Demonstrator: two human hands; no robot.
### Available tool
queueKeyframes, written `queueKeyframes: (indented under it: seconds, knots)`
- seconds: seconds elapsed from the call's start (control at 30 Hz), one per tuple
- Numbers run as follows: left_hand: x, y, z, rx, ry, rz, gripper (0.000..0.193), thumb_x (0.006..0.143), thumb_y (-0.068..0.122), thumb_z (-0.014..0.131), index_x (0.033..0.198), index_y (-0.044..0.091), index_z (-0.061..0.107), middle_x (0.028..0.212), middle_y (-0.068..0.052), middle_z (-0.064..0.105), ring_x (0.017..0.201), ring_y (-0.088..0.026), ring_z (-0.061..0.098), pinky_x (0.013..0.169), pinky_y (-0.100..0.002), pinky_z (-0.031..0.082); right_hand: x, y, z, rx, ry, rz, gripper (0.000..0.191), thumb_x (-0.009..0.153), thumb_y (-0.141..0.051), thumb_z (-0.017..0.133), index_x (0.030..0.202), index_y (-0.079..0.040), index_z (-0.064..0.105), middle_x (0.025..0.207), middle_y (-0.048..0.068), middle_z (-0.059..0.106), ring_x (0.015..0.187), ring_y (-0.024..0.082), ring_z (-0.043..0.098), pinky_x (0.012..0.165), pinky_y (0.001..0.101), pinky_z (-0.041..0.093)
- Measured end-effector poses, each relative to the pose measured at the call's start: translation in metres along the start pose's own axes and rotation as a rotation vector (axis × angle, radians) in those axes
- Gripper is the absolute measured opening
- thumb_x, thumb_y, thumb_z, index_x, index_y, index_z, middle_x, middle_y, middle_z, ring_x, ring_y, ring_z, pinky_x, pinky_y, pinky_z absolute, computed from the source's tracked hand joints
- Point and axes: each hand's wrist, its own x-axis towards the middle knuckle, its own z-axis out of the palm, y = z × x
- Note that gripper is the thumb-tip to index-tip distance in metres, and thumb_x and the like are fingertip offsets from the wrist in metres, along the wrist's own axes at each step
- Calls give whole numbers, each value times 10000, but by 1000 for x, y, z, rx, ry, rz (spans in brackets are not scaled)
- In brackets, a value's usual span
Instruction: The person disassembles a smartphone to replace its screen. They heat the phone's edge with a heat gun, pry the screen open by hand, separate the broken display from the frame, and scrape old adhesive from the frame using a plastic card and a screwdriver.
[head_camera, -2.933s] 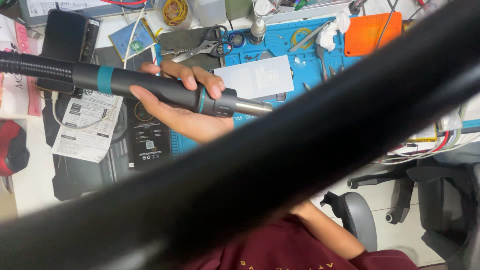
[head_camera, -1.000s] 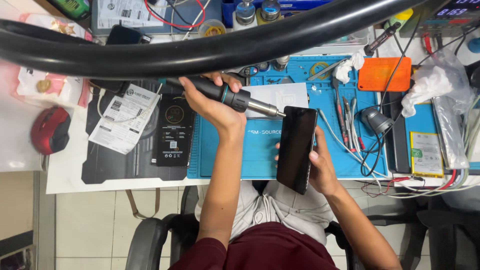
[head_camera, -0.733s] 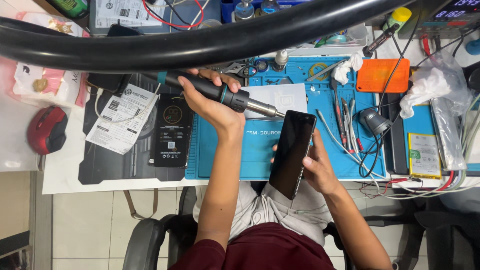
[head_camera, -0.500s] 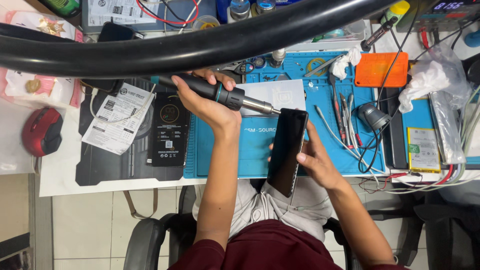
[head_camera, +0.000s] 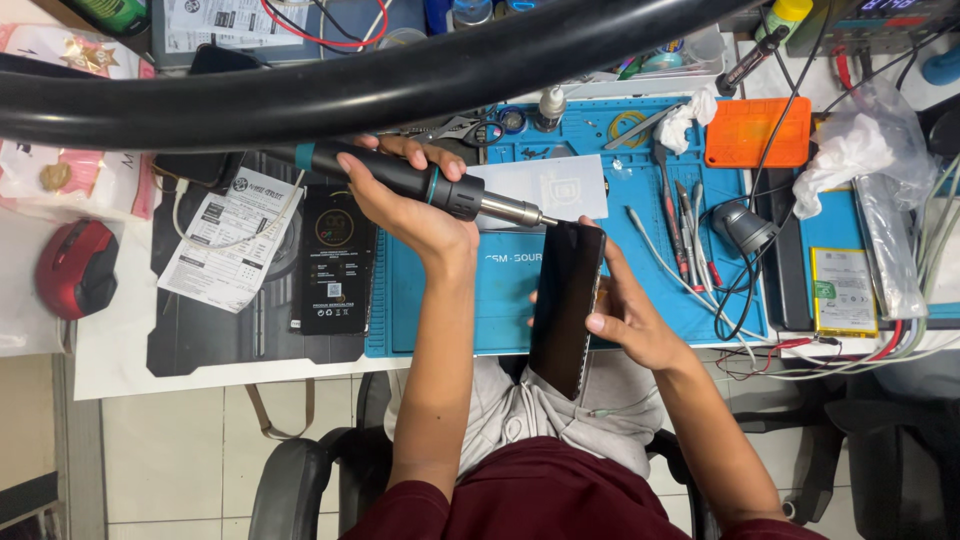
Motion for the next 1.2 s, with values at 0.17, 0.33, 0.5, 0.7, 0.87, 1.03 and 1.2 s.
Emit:
queueKeyframes:
  seconds: [0.17,0.33,0.5,0.7,0.87,1.03,1.2]
  knots:
    - [-4,-3,-3,-31,-43,-3,384,1093,452,456,1152,73,464,787,-76,498,561,-213,530,545,-349,482,1,0,2,-26,38,-29,1088,925,-455,731,1675,-153,3,1271,276,652,1117,389,728,1016,537,571]
    - [-16,2,1,-53,-90,-8,357,1041,316,483,1318,108,396,1004,-107,554,767,-258,624,759,-429,557,-3,1,2,6,50,-70,1076,939,-439,731,1674,-155,-1,1322,279,630,1154,396,705,1033,542,562]
    - [-31,11,15,18,-51,-5,628,1062,476,386,1597,228,172,993,-138,565,1003,-265,693,975,-520,623,-8,-1,0,20,64,-80,1065,941,-416,734,1671,-153,5,1371,265,591,1184,397,684,1040,553,559]
    - [-41,21,31,78,-63,133,707,1153,572,374,1704,205,127,913,-82,514,769,-166,554,743,-370,546,-10,2,-2,-3,49,-50,1070,936,-424,725,1679,-165,0,1300,270,639,1126,399,720,1017,546,574]
    - [-44,11,29,-62,106,103,663,1105,488,301,1634,97,216,879,-79,521,721,-166,577,669,-322,540,-9,4,-5,-6,42,-60,1049,952,-415,726,1681,-154,19,1333,264,613,1161,394,697,1029,550,571]
    - [-43,-2,14,86,-71,179,633,1137,583,321,1560,113,288,880,-80,503,722,-158,544,667,-306,518,-12,1,-4,20,50,-63,1061,929,-423,732,1676,-135,35,1328,267,626,1136,402,711,998,558,588]
    - [-30,-8,8,144,224,47,532,1034,535,412,1361,120,356,827,-81,578,506,-187,513,465,-321,473,-13,5,-4,30,60,-70,1066,927,-409,728,1672,-144,12,1348,262,602,1152,398,697,996,560,585]
